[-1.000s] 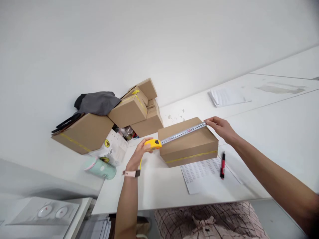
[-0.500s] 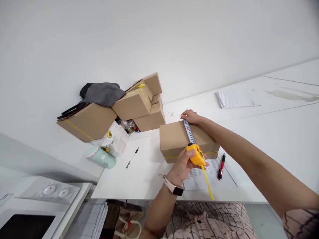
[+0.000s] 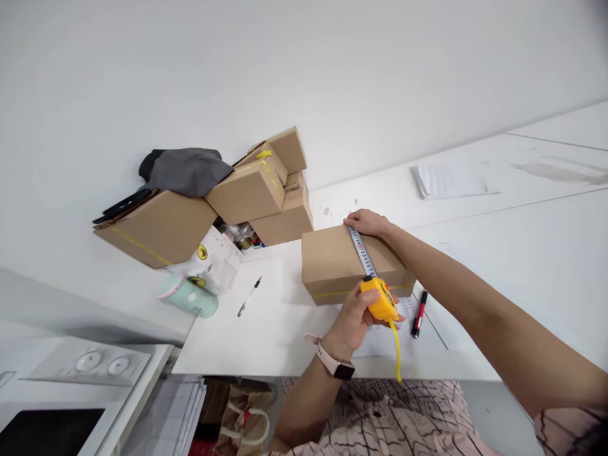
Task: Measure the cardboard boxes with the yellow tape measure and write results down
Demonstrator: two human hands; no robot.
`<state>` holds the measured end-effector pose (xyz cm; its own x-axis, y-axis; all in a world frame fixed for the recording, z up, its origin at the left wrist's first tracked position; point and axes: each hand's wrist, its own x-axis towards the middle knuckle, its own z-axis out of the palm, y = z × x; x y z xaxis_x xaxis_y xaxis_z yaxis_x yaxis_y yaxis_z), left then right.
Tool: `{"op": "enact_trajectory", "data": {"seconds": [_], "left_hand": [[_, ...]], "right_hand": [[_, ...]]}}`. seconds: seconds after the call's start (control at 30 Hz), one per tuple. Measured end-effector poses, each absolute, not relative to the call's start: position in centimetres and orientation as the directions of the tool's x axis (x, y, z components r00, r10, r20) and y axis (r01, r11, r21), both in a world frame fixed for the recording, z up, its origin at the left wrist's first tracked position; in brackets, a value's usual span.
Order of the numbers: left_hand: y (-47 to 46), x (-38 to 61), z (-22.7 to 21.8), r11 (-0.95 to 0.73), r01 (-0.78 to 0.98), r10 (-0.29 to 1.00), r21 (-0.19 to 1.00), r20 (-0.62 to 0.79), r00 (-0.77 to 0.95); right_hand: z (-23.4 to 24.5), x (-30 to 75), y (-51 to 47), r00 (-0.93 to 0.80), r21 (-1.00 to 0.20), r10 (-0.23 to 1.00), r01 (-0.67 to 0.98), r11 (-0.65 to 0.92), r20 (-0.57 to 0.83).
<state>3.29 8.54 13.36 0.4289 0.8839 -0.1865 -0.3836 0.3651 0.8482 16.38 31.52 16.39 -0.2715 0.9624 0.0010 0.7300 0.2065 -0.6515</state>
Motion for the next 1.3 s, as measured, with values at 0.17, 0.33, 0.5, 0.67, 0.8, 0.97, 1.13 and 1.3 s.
{"op": "enact_trajectory", "data": {"seconds": [0.17, 0.33, 0.5, 0.67, 0.8, 0.97, 1.13, 1.3], "left_hand": [[4.8, 0.2, 14.4, 0.256, -0.315, 0.932, 0.914, -0.147, 0.331], [1.6, -6.2, 12.8, -0.067, -0.163, 0.994, 0.984, 0.051, -0.100], [3.7, -8.7, 11.0, 0.003, -0.172, 0.981, 0.985, -0.036, -0.190], [6.2, -8.9, 13.9, -0.054, -0.192, 0.995, 0.980, 0.038, -0.087], [7.7, -9.1, 17.3, -0.141, -0.122, 0.989, 0.982, 0.135, -0.057], [7.2, -6.8, 17.3, -0.192, -0.041, 0.981, 0.981, 0.191, -0.020], [4.9, -2.3, 12.7, 0.071, -0.129, 0.947, 0.989, -0.026, 0.322], [4.0, 0.1, 8.4, 0.229, -0.172, 0.903, 0.958, -0.144, 0.404]], "right_hand": [[16.5, 19.5, 29.6, -0.145, -0.972, 0.973, 0.122, 0.198, 0.180], [11.9, 25.1, 22.5, 0.361, -0.989, 0.920, 0.052, 0.140, 0.150], [9.4, 25.4, 16.5, 0.247, -0.984, 0.963, 0.165, 0.070, 0.110], [14.3, 23.8, 16.7, 0.168, -0.897, 0.945, 0.397, 0.196, 0.281], [17.3, 23.0, 19.7, 0.149, -0.704, 0.880, 0.665, 0.248, 0.450], [17.6, 20.8, 22.5, -0.035, -0.404, 0.738, 0.819, 0.408, 0.674], [17.6, 19.2, 22.4, -0.155, -0.402, 0.751, 0.766, 0.502, 0.642], [17.5, 19.3, 21.8, -0.192, -0.371, 0.700, 0.736, 0.566, 0.688]]}}
